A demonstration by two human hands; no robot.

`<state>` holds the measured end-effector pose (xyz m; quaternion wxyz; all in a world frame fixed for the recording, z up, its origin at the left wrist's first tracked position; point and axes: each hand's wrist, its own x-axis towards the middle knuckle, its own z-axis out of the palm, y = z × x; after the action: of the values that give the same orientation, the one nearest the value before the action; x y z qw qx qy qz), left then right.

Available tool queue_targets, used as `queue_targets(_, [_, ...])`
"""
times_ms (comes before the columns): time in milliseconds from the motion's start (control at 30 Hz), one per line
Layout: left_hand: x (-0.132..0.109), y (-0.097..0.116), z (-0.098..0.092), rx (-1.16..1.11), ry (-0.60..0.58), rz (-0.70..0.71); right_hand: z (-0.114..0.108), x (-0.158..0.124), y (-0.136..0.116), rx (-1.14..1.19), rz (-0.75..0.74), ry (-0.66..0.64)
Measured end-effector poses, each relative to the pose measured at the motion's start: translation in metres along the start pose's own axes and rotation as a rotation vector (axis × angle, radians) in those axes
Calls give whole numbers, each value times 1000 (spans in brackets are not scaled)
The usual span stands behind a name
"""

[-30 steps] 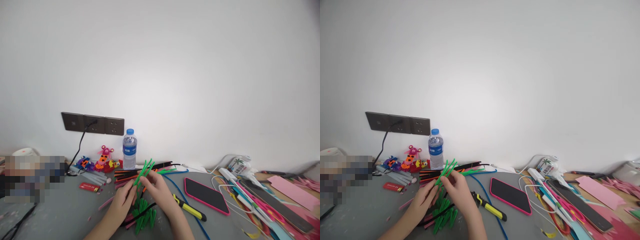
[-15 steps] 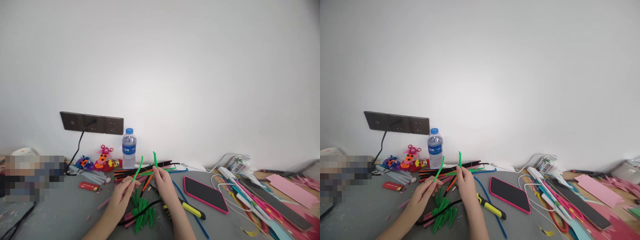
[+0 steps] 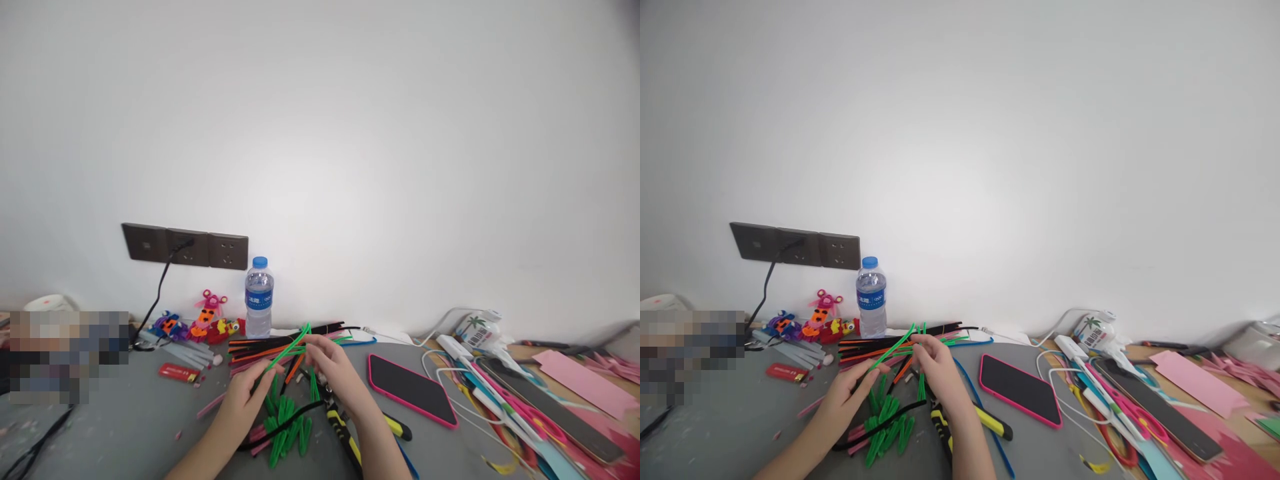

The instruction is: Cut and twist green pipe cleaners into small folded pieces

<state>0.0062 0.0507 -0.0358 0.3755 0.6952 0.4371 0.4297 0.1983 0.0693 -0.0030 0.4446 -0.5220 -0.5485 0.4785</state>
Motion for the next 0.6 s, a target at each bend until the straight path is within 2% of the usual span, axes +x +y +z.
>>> queue_targets(67, [0,0,0,-13,-13,17,5,-3,-8,156,-25,-160])
queue_targets(133, [1,-1,0,-29,-19,29,11,-5,-11,207,-55,-232])
queue_targets(200, [2,-1,1,-69,4,15,13,-4,-11,204,-72,-247])
queue_targets(367, [7,-3,0,-190,83,-128,10,-1,-3,291,-63,-181])
queue_targets(467, [8,-4,0,-180,65,-101,11,-2,-3,321,-62,-208])
queue_targets(600, [6,-3,0,-116,-18,-41,18,-4,-7,317,-72,-248])
